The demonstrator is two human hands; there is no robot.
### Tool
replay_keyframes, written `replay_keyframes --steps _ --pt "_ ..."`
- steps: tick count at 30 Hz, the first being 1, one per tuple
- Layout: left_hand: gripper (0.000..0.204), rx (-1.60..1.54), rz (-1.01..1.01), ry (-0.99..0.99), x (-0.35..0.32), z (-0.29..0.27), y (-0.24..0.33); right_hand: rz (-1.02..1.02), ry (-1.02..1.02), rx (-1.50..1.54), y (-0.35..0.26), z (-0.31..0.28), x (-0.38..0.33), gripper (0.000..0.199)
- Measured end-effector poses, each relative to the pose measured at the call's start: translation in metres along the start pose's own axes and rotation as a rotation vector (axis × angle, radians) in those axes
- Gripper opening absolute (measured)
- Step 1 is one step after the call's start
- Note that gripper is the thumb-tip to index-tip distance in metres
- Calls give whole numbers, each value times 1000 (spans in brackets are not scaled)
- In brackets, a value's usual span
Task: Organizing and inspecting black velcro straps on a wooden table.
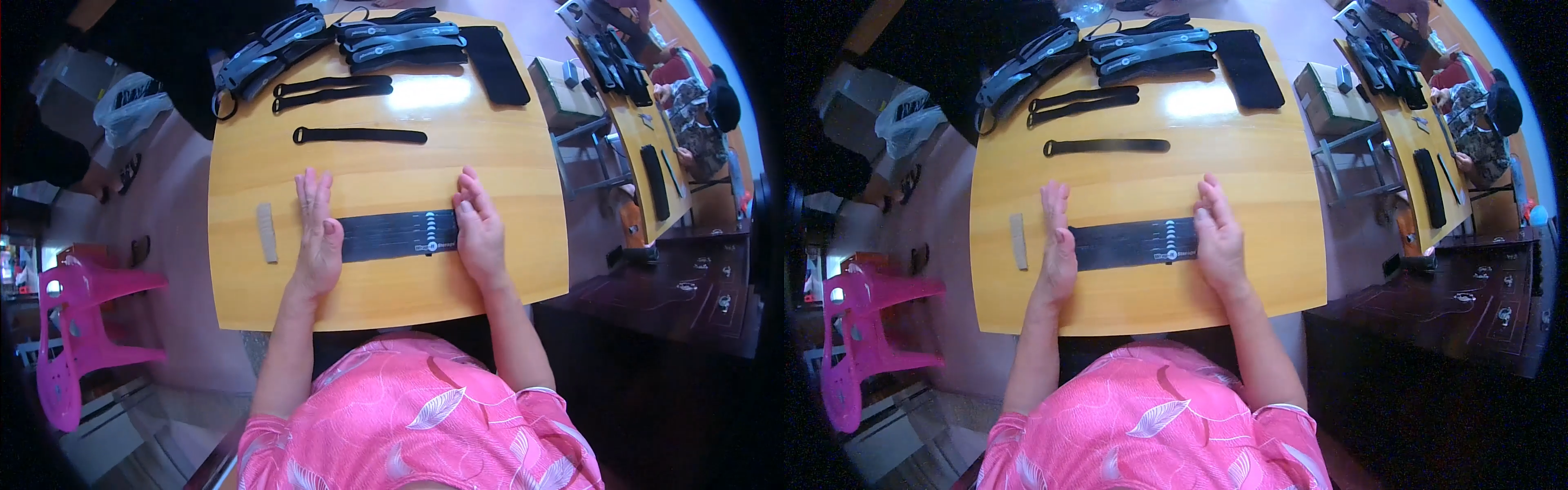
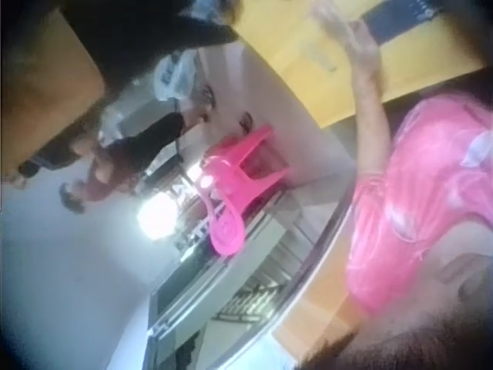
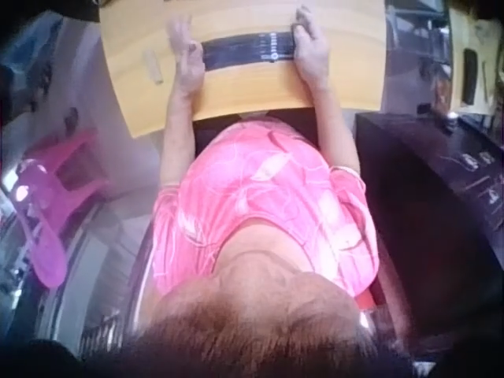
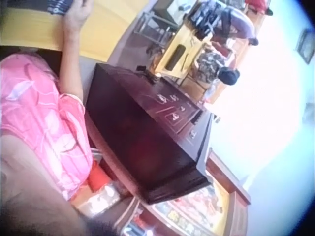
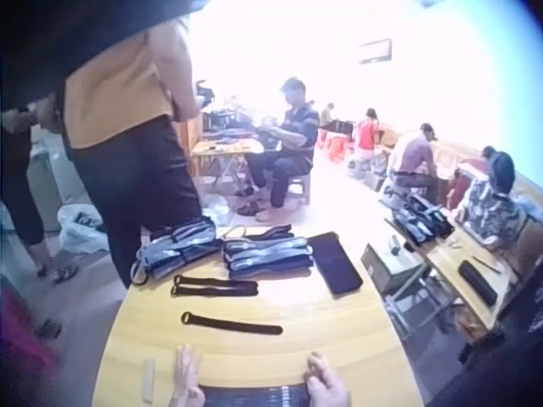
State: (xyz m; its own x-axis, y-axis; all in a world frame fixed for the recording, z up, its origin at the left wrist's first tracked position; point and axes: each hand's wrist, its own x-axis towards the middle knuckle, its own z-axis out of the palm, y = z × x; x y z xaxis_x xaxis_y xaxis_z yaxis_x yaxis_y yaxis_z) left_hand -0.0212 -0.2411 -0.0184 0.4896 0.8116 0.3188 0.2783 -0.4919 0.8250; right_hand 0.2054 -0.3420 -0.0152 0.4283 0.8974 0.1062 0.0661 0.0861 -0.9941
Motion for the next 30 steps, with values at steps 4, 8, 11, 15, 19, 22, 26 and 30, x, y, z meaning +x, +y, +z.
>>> replay_keyframes --steps 4,8,11,15,19,22,26,30 --pt "73 -13 4 -22 0 3 -3 184 167 549 6 -5 2 41" --pt "68 -277 -24 76 -1 2 -7 246 197 779 4 -12 3 39" --pt "61 -614 -62 182 -2 -1 -8 301 221 943 0 -19 7 39" --pt "55 -953 -99 292 -1 -11 -12 249 152 1198 -8 -41 13 43" --pt "46 -884 -173 356 9 -23 -8 94 131 304 -31 -23 9 35" --pt "38 -576 -208 288 37 -23 -5 -345 -16 -476 -34 -2 -1 35" --pt "35 342 -13 195 84 -39 -46 -463 -64 -561 -40 9 14 34" --pt "35 632 32 120 107 -41 -71 -496 -46 -754 -16 8 68 29"
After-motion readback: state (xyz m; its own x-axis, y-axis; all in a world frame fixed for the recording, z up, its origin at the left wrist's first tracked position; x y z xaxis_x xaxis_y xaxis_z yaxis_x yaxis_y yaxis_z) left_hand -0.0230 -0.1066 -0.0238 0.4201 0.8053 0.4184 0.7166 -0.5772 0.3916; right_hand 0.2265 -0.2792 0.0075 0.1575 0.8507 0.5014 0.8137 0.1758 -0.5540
